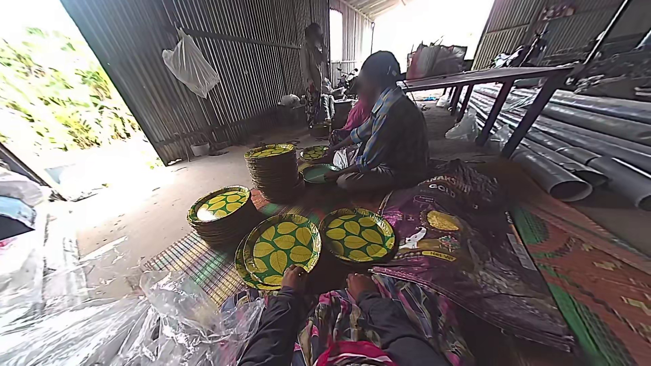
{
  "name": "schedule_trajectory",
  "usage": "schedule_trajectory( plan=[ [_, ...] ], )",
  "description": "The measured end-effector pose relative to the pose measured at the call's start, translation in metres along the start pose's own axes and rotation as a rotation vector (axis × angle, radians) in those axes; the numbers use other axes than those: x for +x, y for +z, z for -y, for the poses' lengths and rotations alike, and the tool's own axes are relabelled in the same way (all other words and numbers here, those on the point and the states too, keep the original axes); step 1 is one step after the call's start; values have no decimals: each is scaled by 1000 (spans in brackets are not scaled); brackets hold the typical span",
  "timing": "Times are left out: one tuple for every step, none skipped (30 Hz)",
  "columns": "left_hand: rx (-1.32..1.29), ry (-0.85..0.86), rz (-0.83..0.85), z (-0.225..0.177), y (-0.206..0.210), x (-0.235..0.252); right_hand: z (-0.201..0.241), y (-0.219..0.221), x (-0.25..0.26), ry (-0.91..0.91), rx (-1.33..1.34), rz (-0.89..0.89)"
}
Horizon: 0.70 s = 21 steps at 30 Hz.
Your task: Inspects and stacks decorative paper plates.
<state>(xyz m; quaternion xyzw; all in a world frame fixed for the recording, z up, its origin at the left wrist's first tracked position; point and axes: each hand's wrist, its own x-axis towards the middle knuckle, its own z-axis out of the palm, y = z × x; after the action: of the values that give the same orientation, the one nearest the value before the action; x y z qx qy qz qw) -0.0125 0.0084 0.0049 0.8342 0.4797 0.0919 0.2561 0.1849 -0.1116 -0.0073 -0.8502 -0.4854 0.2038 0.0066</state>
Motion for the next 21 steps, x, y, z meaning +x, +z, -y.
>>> schedule_trajectory(
  plan=[
    [-1,0,0,0,0,0,0,0,0,-1,-4,3],
    [0,2,0,0,0,-1,0,0,0,-1,-7,4],
    [0,6,-3,0,0,-1,0,-1,0,-1,-8,5],
    [-2,12,-8,1,0,-1,0,0,0,0,-9,5],
    [-2,17,-13,1,0,-1,0,0,0,0,-10,4],
    [1,15,-14,1,1,-1,0,1,0,1,-10,1],
    [2,10,-11,1,0,-1,0,1,0,0,-7,-1],
    [2,5,-10,0,0,-1,0,1,0,-2,-5,-1],
    [2,2,-11,0,0,-1,1,0,-1,-2,-6,-1],
    [0,0,-11,-1,0,-2,1,-1,-2,-3,-6,0],
    [-2,-2,-9,-1,-1,-2,1,-1,-2,-4,-6,2],
    [0,-3,-6,-1,-1,-1,1,-2,-2,-3,-6,3],
    [-2,-1,-2,-1,-1,-1,1,-2,-2,-4,-6,3],
    [-3,4,1,0,-1,-1,0,-2,-1,-6,-1,2],
    [-3,7,3,0,-1,0,0,-2,-1,-6,1,1],
    [1,6,4,0,-1,0,0,-1,-1,-6,1,1],
    [1,2,7,0,0,1,0,-1,-1,-6,1,0],
    [1,1,6,0,-1,1,0,-1,0,-7,-1,0],
    [1,-1,4,0,-1,0,0,-1,0,-7,-3,0],
    [2,-1,1,-1,-1,0,0,0,0,-6,-5,0],
    [3,-1,1,-1,-1,0,0,-1,-1,-7,-6,1]
  ],
)
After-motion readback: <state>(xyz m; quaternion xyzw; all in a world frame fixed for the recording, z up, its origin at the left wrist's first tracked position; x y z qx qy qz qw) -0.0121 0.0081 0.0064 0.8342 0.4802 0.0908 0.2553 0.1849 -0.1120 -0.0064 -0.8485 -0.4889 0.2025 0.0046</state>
